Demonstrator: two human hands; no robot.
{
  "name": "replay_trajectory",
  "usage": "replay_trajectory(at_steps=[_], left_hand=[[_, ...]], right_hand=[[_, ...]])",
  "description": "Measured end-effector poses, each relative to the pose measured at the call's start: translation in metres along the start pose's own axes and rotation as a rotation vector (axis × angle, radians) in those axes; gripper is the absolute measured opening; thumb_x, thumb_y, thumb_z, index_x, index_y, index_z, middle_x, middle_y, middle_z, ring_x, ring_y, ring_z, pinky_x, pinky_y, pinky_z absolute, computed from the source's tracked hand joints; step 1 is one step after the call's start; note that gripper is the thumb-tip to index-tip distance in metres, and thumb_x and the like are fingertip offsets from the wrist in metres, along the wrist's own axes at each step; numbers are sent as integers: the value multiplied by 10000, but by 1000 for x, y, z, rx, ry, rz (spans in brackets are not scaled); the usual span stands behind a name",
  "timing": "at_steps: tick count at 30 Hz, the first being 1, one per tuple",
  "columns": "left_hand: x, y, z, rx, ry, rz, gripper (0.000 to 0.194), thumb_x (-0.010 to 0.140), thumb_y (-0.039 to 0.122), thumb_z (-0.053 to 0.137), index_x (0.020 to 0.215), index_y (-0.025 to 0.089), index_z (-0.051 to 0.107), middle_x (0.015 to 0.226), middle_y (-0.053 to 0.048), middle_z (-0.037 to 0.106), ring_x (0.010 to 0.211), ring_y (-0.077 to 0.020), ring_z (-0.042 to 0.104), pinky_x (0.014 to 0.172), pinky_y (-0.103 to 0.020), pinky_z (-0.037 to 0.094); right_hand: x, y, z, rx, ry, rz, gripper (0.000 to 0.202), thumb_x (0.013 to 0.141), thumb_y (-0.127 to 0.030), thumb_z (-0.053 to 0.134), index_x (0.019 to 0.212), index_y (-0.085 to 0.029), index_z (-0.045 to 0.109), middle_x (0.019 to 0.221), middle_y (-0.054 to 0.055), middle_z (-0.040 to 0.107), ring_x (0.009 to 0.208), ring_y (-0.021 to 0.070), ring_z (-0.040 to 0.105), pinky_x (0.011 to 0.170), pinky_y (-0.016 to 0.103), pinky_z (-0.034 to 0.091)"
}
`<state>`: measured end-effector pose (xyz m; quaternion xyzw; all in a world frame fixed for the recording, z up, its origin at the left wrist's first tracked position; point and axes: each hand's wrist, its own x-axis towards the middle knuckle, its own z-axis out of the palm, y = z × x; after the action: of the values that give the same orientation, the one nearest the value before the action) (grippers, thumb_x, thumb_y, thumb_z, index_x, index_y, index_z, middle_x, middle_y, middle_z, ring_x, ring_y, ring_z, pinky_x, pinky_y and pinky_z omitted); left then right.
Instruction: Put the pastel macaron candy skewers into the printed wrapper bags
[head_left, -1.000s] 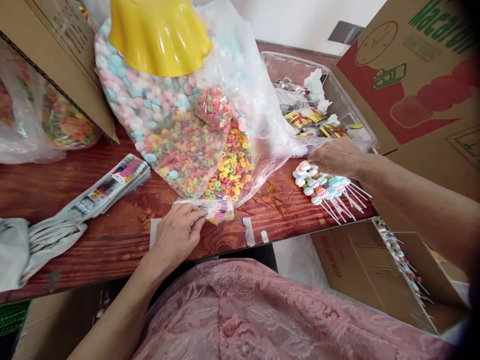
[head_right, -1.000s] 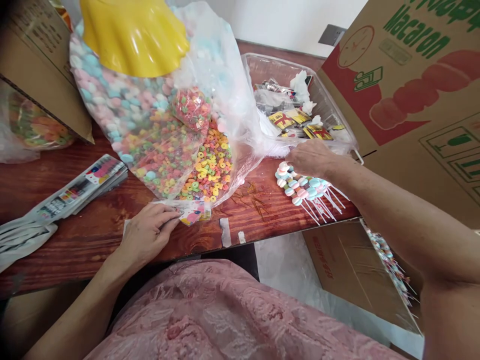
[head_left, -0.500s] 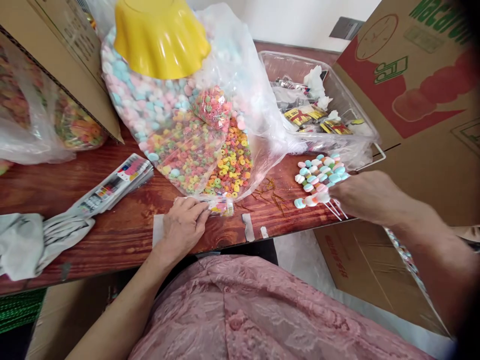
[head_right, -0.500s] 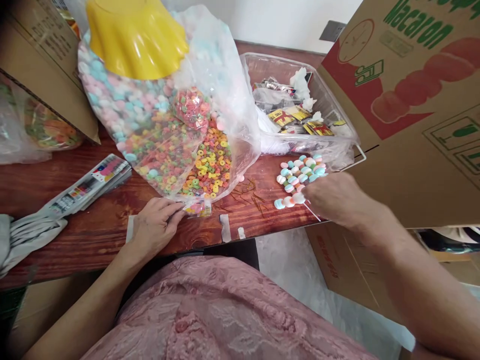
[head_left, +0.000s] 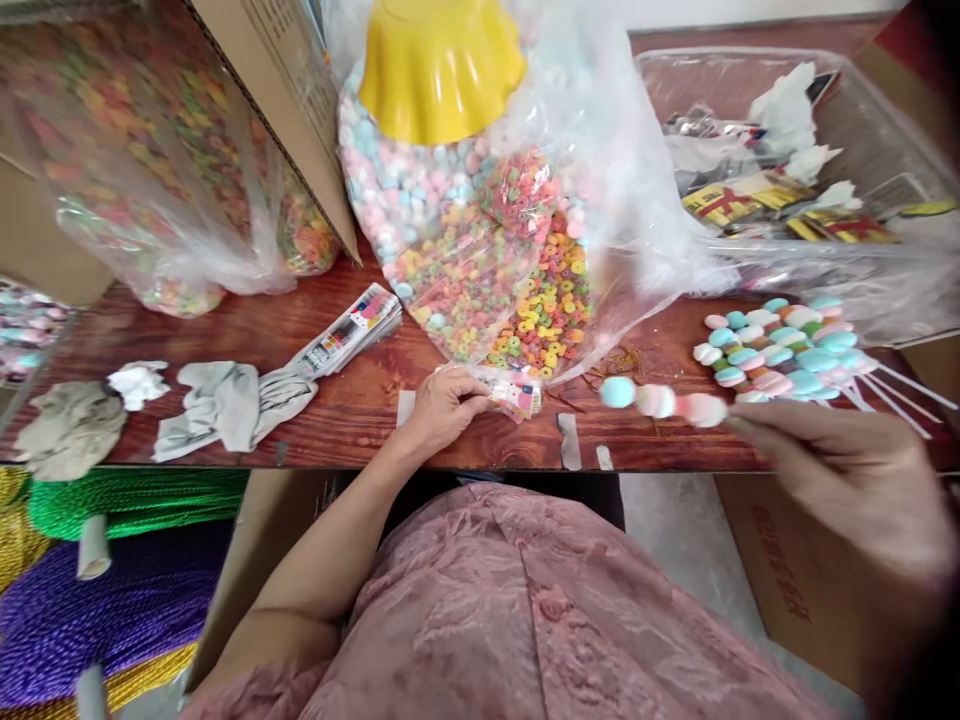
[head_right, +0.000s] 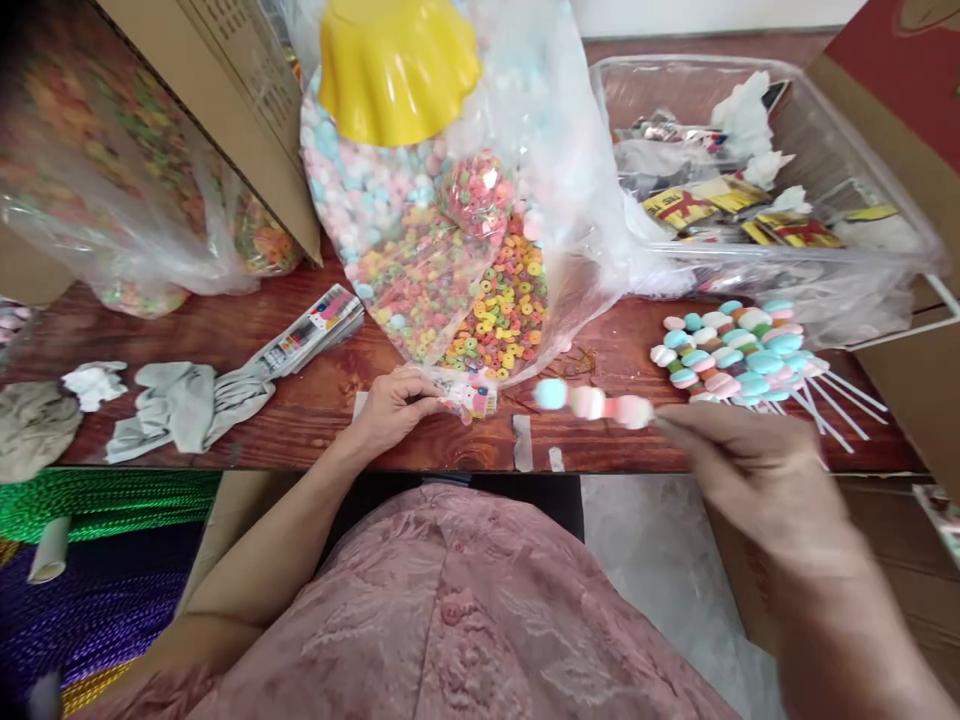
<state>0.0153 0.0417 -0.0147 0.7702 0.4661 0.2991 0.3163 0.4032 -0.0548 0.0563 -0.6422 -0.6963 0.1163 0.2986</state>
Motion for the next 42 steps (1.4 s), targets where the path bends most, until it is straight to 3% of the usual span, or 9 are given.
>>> replay_trajectory(at_steps=[3, 6, 13, 19, 24, 30, 33, 38, 42], left_hand=[[0, -3, -7, -55, -85, 16, 79, 839, 222, 693, 814, 215, 767, 784, -23, 718, 763, -159, 641, 761, -304, 466], [0, -4, -12, -75, -151, 66, 115, 875, 247, 662, 874, 223, 775, 875, -44, 737, 857, -177, 654, 829, -322, 483], [5, -4, -13, -34, -205, 82, 146, 892, 228, 632, 856, 207, 772, 843, -46, 709, 851, -177, 622, 820, -311, 471], [8, 1, -17, 24, -291, 93, 165, 884, 193, 609, 832, 210, 764, 851, -38, 715, 852, -176, 624, 838, -322, 459], [10, 11, -6, 7, -76, -59, 140, 810, 143, 653, 693, 175, 724, 709, -21, 684, 705, -152, 606, 715, -290, 452], [6, 21, 9, -77, 107, -119, 118, 796, 200, 706, 680, 180, 707, 706, -4, 694, 700, -143, 613, 711, -282, 461], [4, 22, 10, -87, 125, -130, 119, 800, 217, 713, 688, 177, 708, 712, -5, 698, 716, -144, 614, 724, -280, 462], [4, 19, 11, -61, 71, -96, 138, 823, 222, 699, 695, 174, 720, 703, -7, 683, 698, -137, 597, 712, -279, 446], [3, 16, 13, -69, 42, -77, 120, 830, 202, 681, 722, 180, 728, 727, -12, 689, 721, -142, 605, 713, -276, 453]], right_hand=[[0, -45, 49, 219, -7, -212, 163, 843, -246, 689, 978, -305, 761, 846, 29, 766, 700, 171, 712, 628, 269, 555], [-4, -59, 74, 275, 46, -193, 190, 831, -173, 690, 959, -293, 760, 803, 4, 755, 668, 163, 703, 614, 261, 555], [-24, -42, 81, 340, -21, -118, 131, 824, -218, 695, 904, -290, 770, 802, 4, 760, 681, 178, 716, 613, 267, 576], [-27, -54, 88, 637, 148, 284, 98, 837, -352, 695, 859, -263, 730, 705, -6, 679, 595, 151, 606, 549, 280, 513], [-15, -100, 126, 915, 45, 338, 168, 872, -381, 640, 862, -220, 687, 683, -5, 642, 479, 82, 442, 448, 222, 378], [24, -121, 174, 949, 177, 312, 160, 690, -293, 761, 761, -214, 640, 755, -1, 695, 696, 143, 631, 673, 279, 535], [32, -114, 180, 921, 157, 306, 143, 676, -265, 755, 781, -213, 672, 746, -13, 700, 675, 142, 634, 669, 283, 544], [29, -107, 184, 882, 109, 196, 249, 711, -220, 730, 959, -236, 736, 954, 5, 747, 892, 184, 692, 870, 354, 559], [29, -105, 192, 823, 86, 208, 202, 747, -255, 701, 945, -233, 736, 930, 5, 758, 849, 183, 704, 837, 349, 570]])
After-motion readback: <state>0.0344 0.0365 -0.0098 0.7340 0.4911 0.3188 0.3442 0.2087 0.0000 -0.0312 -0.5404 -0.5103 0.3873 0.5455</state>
